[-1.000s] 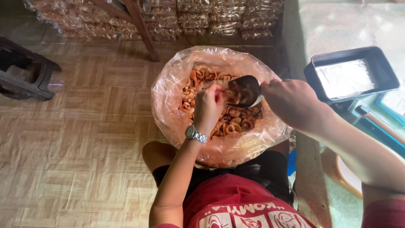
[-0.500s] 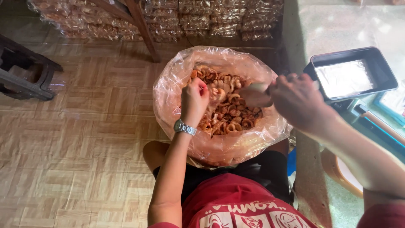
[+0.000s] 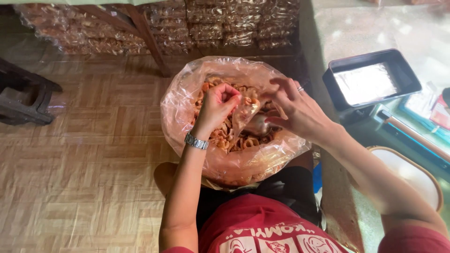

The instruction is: Scooping chicharon snacks into small plastic bags and sealing them using a manual heat sealer.

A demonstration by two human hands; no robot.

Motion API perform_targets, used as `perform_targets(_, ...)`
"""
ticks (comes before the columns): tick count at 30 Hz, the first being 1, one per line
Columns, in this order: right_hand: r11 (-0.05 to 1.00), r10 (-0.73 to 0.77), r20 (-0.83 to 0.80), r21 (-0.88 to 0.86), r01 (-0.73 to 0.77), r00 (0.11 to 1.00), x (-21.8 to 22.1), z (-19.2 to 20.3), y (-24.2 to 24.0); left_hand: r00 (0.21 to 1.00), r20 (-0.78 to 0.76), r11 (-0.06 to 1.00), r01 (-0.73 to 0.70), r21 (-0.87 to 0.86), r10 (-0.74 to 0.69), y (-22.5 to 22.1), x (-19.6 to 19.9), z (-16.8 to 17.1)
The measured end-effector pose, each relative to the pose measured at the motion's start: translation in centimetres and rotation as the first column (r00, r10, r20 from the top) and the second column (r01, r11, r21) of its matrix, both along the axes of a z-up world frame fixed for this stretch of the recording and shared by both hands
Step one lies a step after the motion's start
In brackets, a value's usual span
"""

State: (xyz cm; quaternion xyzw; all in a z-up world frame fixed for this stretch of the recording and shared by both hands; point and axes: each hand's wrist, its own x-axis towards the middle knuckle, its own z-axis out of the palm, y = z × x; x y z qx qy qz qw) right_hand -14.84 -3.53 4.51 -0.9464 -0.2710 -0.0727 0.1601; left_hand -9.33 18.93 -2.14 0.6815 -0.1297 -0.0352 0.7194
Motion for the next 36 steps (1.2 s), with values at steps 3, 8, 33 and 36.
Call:
perform_targets(3, 0.993, 0.104, 0.175, 0.037, -0.112, 0.979, -0.6, 1.9, -1.3, 0.995, 0.012, 0.991, 0.103, -0.086, -0.103, -1.1, -0.6, 2.2)
perform_targets(8, 0.991, 0.12, 0.273, 0.02, -0.13, 0.954, -1.1, 2.6, -2.4, 0.988, 0.055, 0.978, 0.15, -0.148, -0.143, -2.8, -0.9, 2.9)
perform_targets(33, 0.922, 0.141, 0.175, 0.335, -0.194, 0.974, 0.2, 5.7, -2.7, 0.809, 0.005, 0.785, 0.572, -0.236, -0.588, -4.1, -1.4, 0.5)
perform_targets(36, 0.902, 0.126, 0.246, 0.374, -0.214, 0.961, 0.7, 6.6, -1.4, 0.648, 0.047, 0.623, 0.747, -0.232, -0.76, -4.4, -2.9, 4.6)
